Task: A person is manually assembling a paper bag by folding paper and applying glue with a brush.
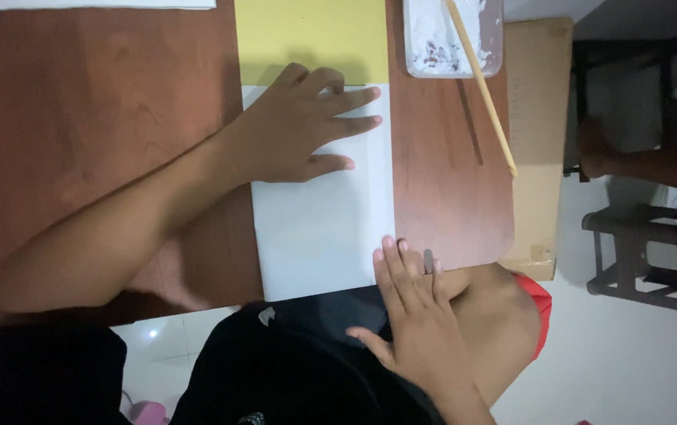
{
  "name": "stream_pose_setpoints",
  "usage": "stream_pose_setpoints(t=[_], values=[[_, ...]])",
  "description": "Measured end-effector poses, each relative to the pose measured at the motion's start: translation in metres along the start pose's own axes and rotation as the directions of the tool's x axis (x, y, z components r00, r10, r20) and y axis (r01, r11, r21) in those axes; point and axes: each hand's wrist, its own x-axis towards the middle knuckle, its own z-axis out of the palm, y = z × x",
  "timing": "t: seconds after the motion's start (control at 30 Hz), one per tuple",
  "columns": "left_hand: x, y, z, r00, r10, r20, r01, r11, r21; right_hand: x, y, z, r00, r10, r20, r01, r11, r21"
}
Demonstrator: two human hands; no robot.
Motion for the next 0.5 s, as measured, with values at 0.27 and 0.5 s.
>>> stream_pose_setpoints(t=[0.27, 0.5], values=[[-0.008, 0.006, 0.002, 0.99, -0.108, -0.091, 0.117, 0.989, 0.095, -0.001, 0.0, 0.024, 0.865, 0.259, -0.43, -0.165, 0.956, 0.243], [-0.013, 0.005, 0.01, 0.976, -0.169, -0.134, 0.171, 0.985, 0.003, 0.01, -0.005, 0.038, 0.781, 0.421, -0.461, -0.223, 0.878, 0.423]])
